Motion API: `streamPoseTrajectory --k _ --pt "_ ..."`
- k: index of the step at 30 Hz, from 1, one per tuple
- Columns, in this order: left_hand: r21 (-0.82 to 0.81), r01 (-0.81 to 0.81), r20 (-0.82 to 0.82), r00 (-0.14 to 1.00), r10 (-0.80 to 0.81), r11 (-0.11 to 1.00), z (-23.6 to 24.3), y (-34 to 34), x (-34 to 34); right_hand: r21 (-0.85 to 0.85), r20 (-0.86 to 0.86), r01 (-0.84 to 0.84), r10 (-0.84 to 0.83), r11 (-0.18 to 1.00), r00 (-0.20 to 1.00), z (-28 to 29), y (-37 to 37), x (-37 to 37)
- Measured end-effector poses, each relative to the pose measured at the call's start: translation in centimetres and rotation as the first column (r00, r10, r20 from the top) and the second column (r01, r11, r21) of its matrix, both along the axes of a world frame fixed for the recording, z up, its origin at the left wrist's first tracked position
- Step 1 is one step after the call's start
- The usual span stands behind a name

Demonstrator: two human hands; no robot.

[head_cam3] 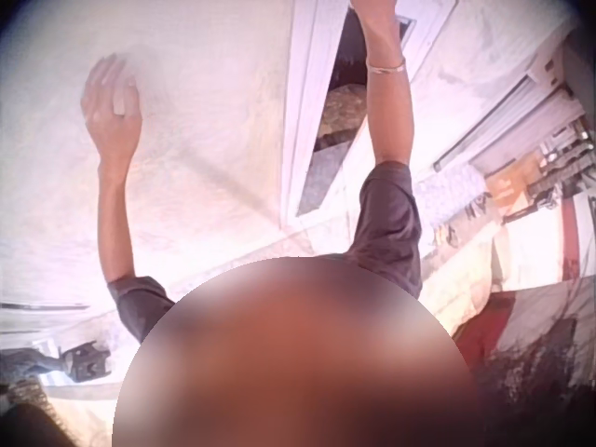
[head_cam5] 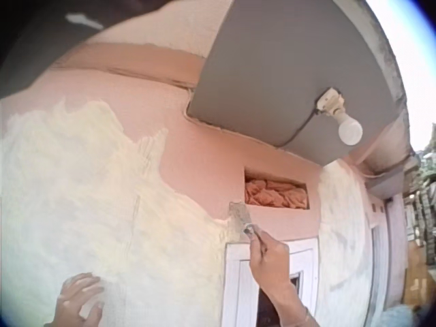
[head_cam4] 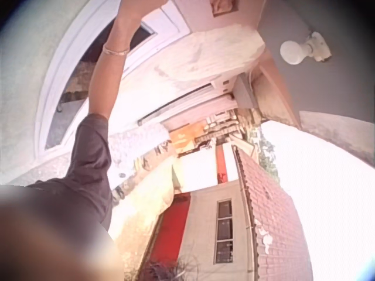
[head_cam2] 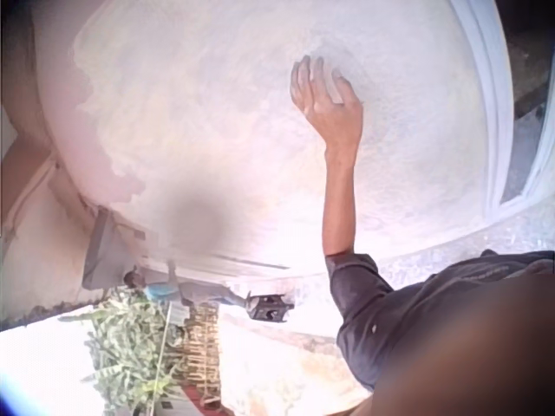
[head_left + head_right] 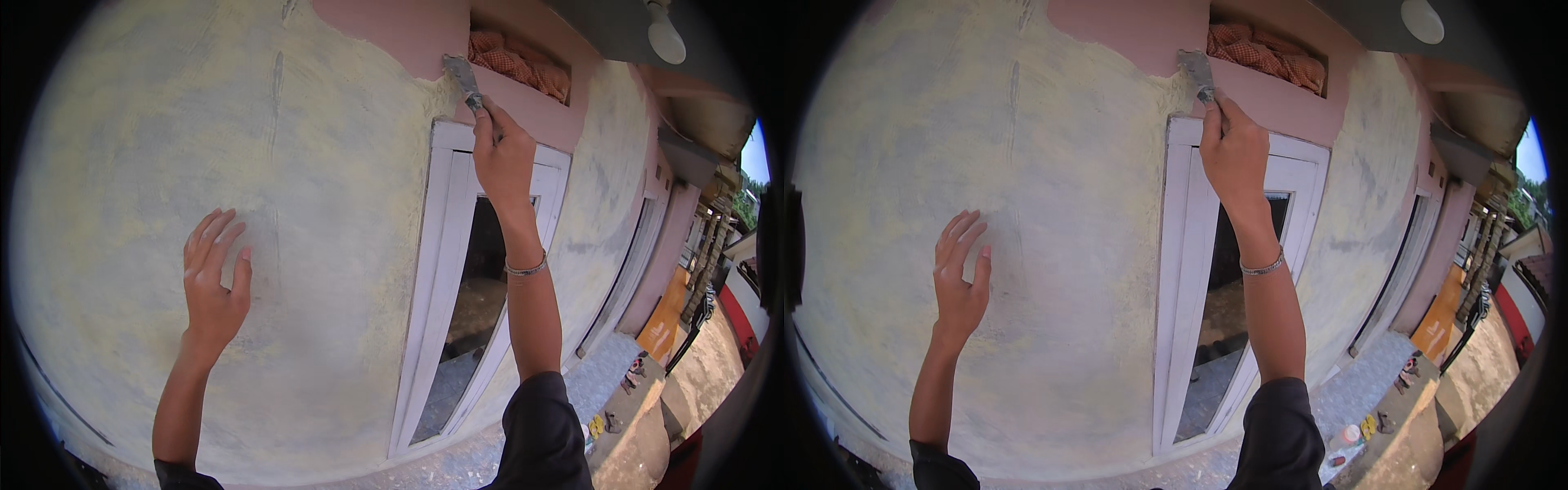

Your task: The person uses a putty knife to spread a light-colored plaster-like material over a pink wall surface. They repeatedly apply and smooth the material across the wall, working around a white-framed window and an upper recessed area.

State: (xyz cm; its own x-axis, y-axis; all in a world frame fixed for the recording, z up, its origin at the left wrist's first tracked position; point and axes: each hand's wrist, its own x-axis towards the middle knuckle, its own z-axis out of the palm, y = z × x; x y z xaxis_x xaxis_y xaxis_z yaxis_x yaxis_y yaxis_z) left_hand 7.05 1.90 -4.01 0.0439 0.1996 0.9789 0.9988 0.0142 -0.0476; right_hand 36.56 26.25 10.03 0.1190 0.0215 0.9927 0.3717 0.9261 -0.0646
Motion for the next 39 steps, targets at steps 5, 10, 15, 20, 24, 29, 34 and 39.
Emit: streamPoseTrajectory --k 5,10,15,20,24,29,34,39 --pt "0.033 -0.061 0.012 0.998 0.060 0.998 0.4 -2.7 -2.3 0.022 0.005 0.036 -0.036 0.999 0.999 -0.1 0.2 -0.7" --pt "0.014 -0.120 -0.010 0.993 0.120 0.993 1.6 -2.9 -3.3 0.100 0.010 0.070 -0.072 0.992 0.997 2.6 -0.6 -1.2" --pt "-0.008 -0.247 -0.109 0.963 0.245 0.969 1.9 -1.7 -3.9 -0.058 0.058 0.096 -0.093 0.994 0.994 1.2 -1.4 -0.3" --pt "0.074 -0.252 -0.159 0.952 0.261 0.965 1.5 -0.6 -4.9 -0.043 0.088 0.085 -0.081 0.995 0.993 -1.7 -1.5 -0.3" --pt "0.171 -0.291 -0.217 0.921 0.324 0.941 1.3 0.2 -5.6 -0.048 0.082 0.019 -0.015 0.999 0.997 -0.3 -2.5 -0.3" --pt "0.245 -0.317 -0.205 0.907 0.368 0.916 1.1 1.0 -5.8 -0.147 0.092 0.044 -0.031 0.988 0.995 -2.8 -3.7 -1.1" --pt "0.261 -0.357 -0.186 0.893 0.409 0.897 1.1 1.5 -5.5 -0.056 0.045 -0.039 0.041 0.998 0.998 -4.1 -3.3 -1.5" --pt "0.242 -0.334 -0.157 0.913 0.377 0.911 1.4 1.4 -3.7 -0.122 0.043 -0.005 0.010 0.993 0.999 -3.3 -3.7 -1.4"
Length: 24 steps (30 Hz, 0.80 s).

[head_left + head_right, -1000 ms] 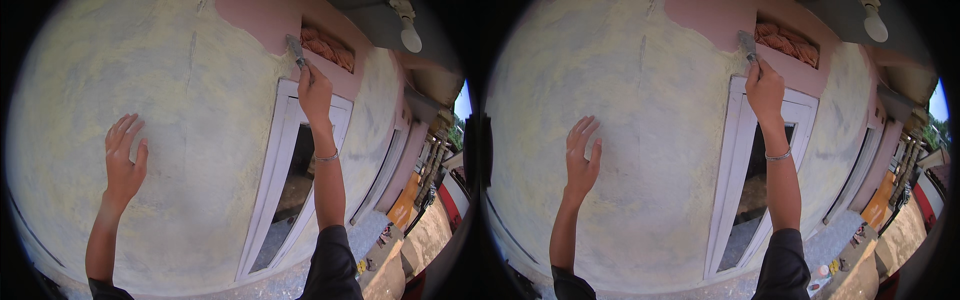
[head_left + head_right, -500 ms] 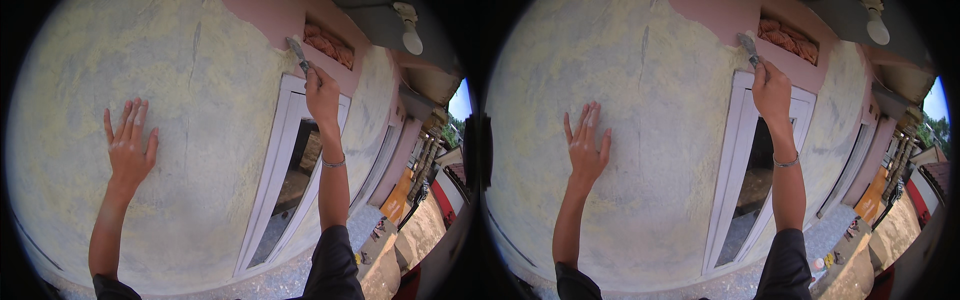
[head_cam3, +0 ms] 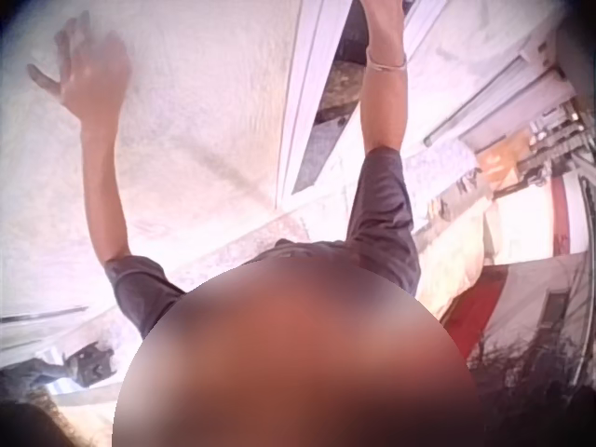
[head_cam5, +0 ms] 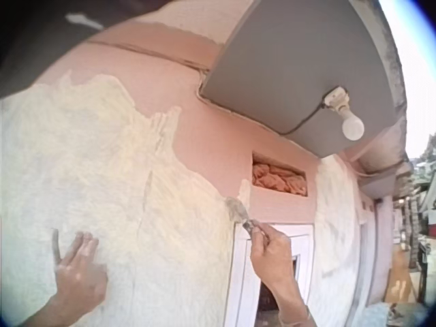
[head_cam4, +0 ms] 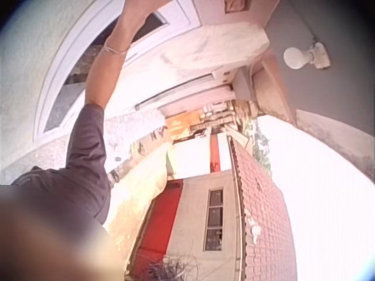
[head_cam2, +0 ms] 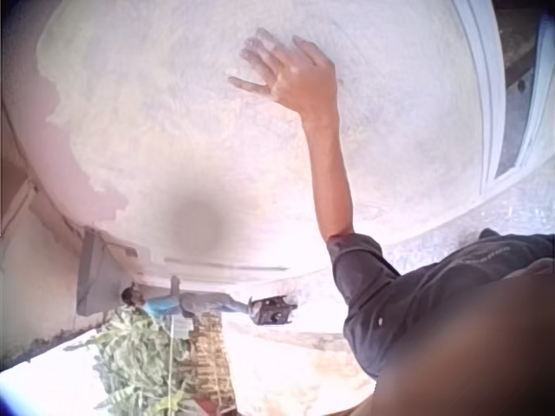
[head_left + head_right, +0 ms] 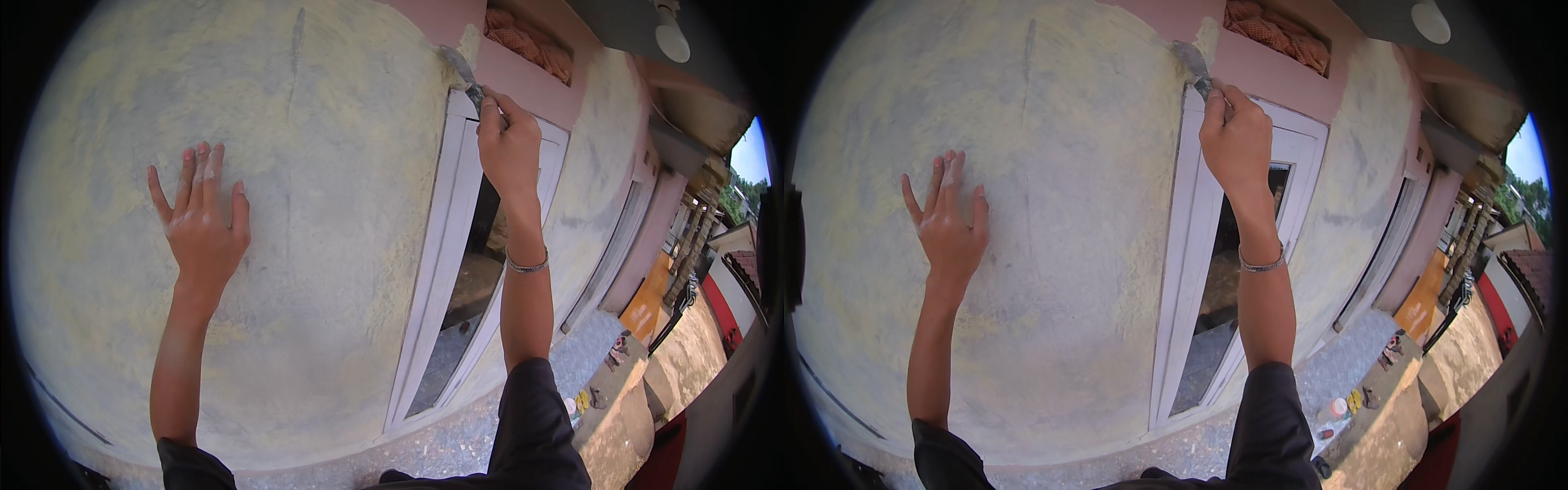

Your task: The person uses a putty knife to spread a light-colored plaster-like material over a pink wall surface. They repeatedly apply and smooth the material across the wall, working around a white-framed window and an upper recessed area.

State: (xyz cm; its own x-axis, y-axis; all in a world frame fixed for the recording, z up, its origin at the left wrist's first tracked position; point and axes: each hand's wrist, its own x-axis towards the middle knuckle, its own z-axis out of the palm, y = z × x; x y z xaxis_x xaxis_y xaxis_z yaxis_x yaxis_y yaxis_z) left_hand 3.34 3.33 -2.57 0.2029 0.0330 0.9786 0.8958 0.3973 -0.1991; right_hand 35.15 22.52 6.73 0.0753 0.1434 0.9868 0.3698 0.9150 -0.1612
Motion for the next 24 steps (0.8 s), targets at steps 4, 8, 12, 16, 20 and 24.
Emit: streamPoseTrajectory --k 4,8,12,16,20,24 --pt "-0.097 0.063 0.086 0.995 -0.054 0.993 1.2 0.9 2.7 0.012 0.048 0.072 -0.072 0.997 0.996 -0.3 -0.5 -0.1" --pt "-0.196 0.061 0.001 0.998 -0.062 0.979 4.7 3.5 5.3 0.000 0.069 0.079 -0.079 0.997 0.994 -0.1 -0.9 0.2" --pt "-0.246 -0.008 -0.046 0.999 -0.004 0.969 8.9 6.1 7.8 -0.092 0.076 0.083 -0.076 0.992 0.994 0.1 -1.5 -0.3" --pt "-0.220 0.001 -0.078 0.997 -0.019 0.976 11.6 8.3 9.5 0.074 -0.008 0.070 -0.070 0.995 0.998 0.2 -1.6 -1.5" --pt "-0.178 -0.071 -0.128 0.991 0.049 0.981 12.1 9.2 10.1 0.025 0.016 0.102 -0.102 0.994 0.995 0.0 -1.1 -1.6" --pt "-0.118 -0.138 -0.200 0.973 0.113 0.983 12.2 9.4 9.8 -0.012 -0.004 0.063 -0.063 0.998 0.998 0.5 -0.5 -1.3"
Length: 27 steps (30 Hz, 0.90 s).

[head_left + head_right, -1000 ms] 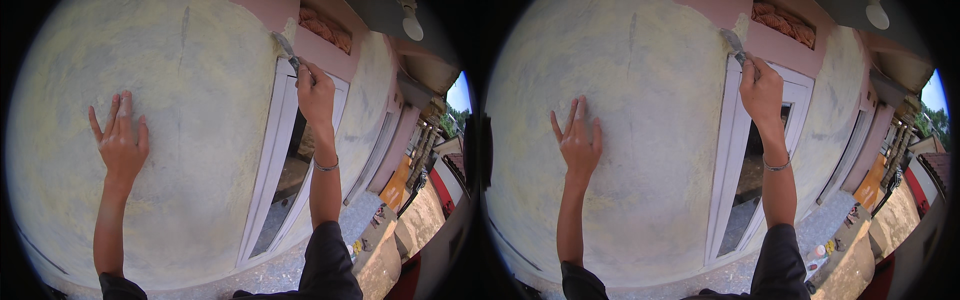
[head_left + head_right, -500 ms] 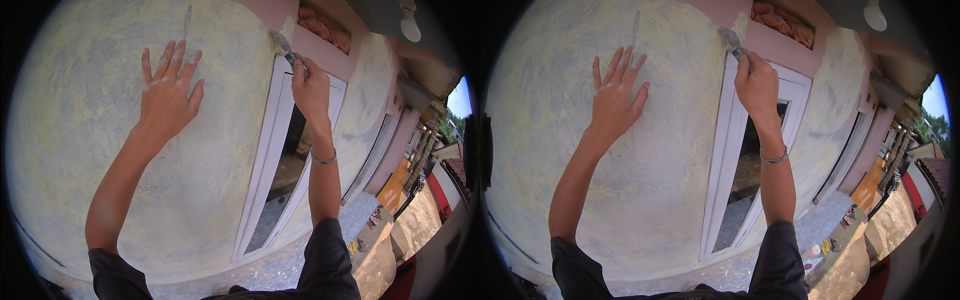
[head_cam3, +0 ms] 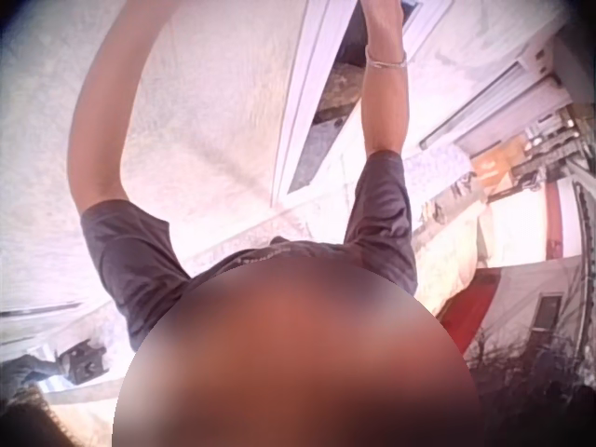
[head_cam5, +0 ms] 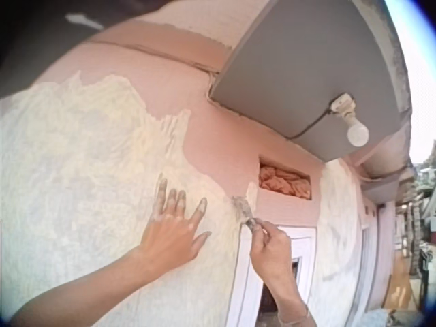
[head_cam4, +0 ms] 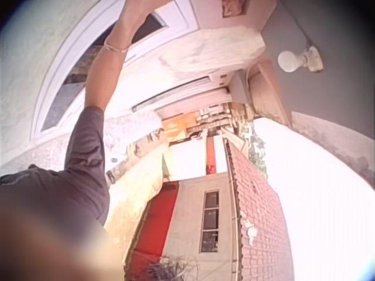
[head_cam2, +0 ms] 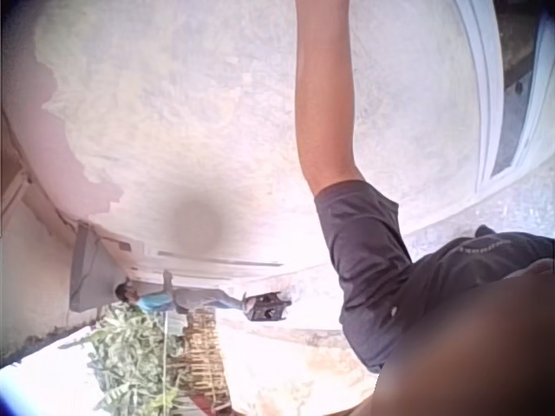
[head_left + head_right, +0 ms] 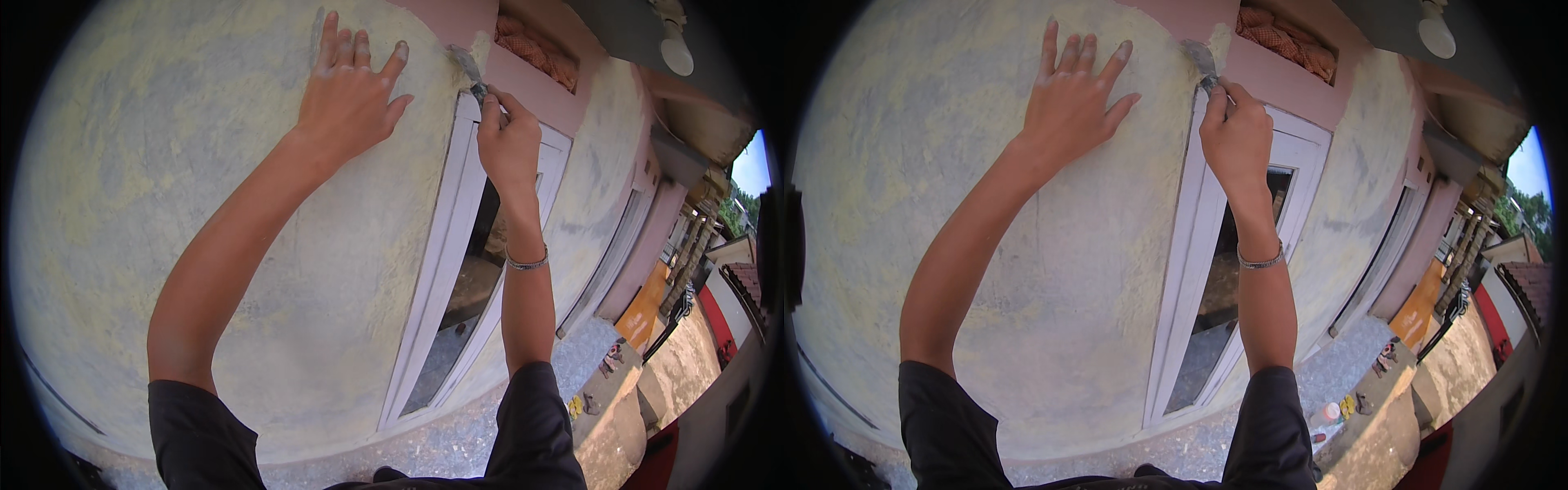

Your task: The person uses a putty knife to spread a light-colored plaster-like material over a pink wall surface. They repeatedly apply and smooth the material across the wall, working around a white-framed window and an upper recessed area.

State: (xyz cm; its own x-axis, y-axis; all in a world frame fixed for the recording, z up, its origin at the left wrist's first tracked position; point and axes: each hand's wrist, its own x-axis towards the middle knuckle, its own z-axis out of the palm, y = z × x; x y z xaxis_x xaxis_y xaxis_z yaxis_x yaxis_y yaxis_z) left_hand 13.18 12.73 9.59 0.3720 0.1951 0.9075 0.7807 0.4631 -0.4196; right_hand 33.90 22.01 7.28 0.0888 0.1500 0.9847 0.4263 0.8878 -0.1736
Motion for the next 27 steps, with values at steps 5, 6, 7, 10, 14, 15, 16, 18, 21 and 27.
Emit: streamPoseTrajectory --k 5,6,7,10,14,15,16,18,21,27 --pt "-0.009 -0.001 -0.001 1.000 0.001 1.000 0.1 0.0 -0.2 0.031 -0.003 0.074 -0.074 0.997 0.997 1.0 0.5 0.1" --pt "-0.003 0.004 -0.004 1.000 -0.004 1.000 0.0 0.1 -0.3 0.019 -0.018 0.044 -0.044 0.999 0.999 1.1 0.5 0.1" --pt "0.006 0.007 -0.006 1.000 -0.007 1.000 0.0 0.1 -0.3 -0.067 -0.020 0.017 -0.018 0.998 1.000 1.1 0.5 0.1" --pt "0.044 -0.001 -0.028 1.000 0.002 0.999 -0.1 0.2 -0.3 0.007 -0.024 0.022 -0.021 1.000 0.999 1.2 0.3 0.0" --pt "0.055 0.020 -0.023 1.000 -0.019 0.998 -0.1 0.5 -0.3 0.039 -0.041 0.042 -0.040 0.998 0.998 2.5 0.0 -0.2" --pt "0.057 0.029 -0.017 0.999 -0.029 0.998 -0.1 0.5 -0.3 0.040 -0.026 0.016 -0.015 0.999 1.000 2.7 -0.1 -0.2" --pt "0.053 0.039 -0.009 0.999 -0.039 0.998 -0.1 0.6 -0.3 -0.014 -0.019 0.002 -0.003 1.000 1.000 2.7 -0.1 -0.1" --pt "0.078 0.041 -0.022 0.999 -0.039 0.996 -0.1 0.8 -0.3 -0.044 -0.008 0.008 -0.008 0.999 1.000 2.4 0.0 0.1" --pt "0.132 0.041 -0.039 0.999 -0.037 0.990 -0.3 1.3 -0.4 -0.012 0.000 0.017 -0.017 1.000 1.000 1.1 0.5 0.6" --pt "0.174 0.088 -0.020 0.996 -0.085 0.981 -0.6 2.3 -0.4 0.004 0.016 -0.022 0.022 1.000 1.000 0.5 1.0 0.8"
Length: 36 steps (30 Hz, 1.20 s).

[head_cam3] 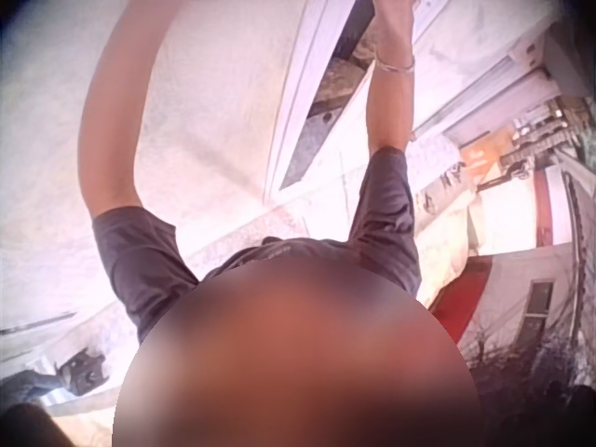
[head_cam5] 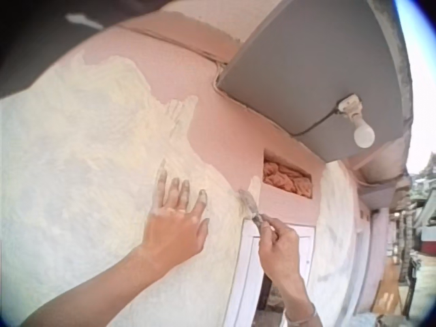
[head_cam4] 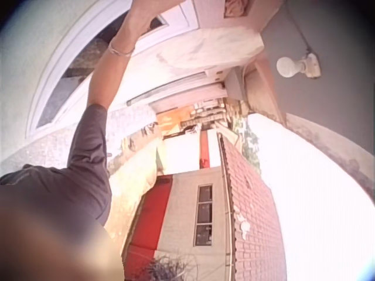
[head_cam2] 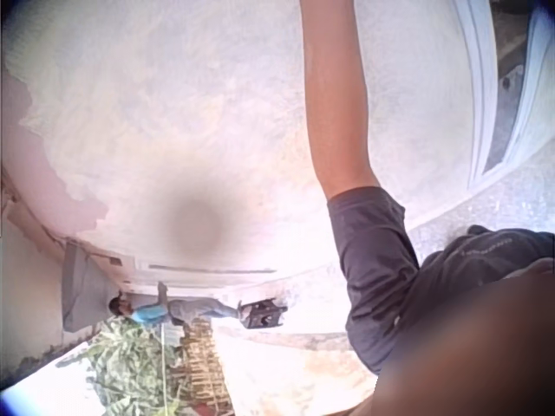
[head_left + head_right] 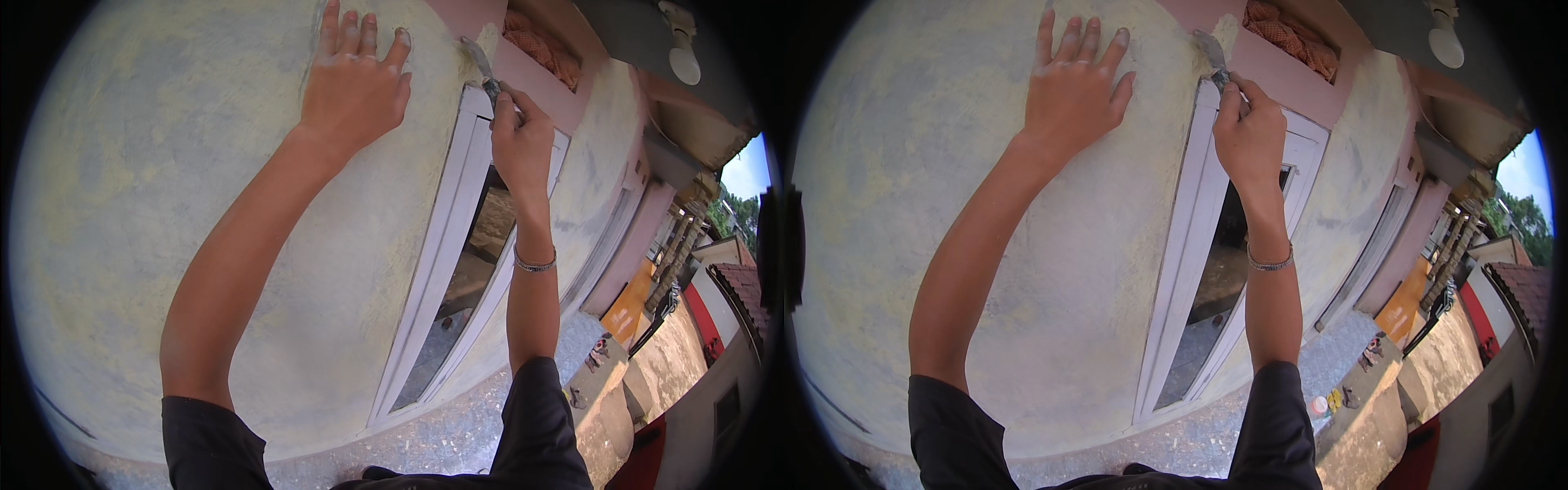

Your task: The person uses a putty knife to spread a light-colored plaster-like material over a pink wall surface. They repeatedly apply and smooth the material across the wall, working around a white-framed window and an upper recessed area.

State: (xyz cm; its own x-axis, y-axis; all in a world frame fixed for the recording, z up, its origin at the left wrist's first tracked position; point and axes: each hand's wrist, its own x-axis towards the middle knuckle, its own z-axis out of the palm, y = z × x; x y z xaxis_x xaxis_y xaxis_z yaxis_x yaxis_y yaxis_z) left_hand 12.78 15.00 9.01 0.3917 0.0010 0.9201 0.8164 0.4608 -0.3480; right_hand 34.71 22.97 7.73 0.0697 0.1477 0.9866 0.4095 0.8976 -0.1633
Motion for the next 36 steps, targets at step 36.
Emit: streamPoseTrajectory --k 36 --pt "-0.033 -0.090 0.064 0.994 0.092 0.995 0.2 -0.5 1.2 0.030 0.174 0.194 -0.196 0.981 0.965 -2.5 -0.7 1.1"
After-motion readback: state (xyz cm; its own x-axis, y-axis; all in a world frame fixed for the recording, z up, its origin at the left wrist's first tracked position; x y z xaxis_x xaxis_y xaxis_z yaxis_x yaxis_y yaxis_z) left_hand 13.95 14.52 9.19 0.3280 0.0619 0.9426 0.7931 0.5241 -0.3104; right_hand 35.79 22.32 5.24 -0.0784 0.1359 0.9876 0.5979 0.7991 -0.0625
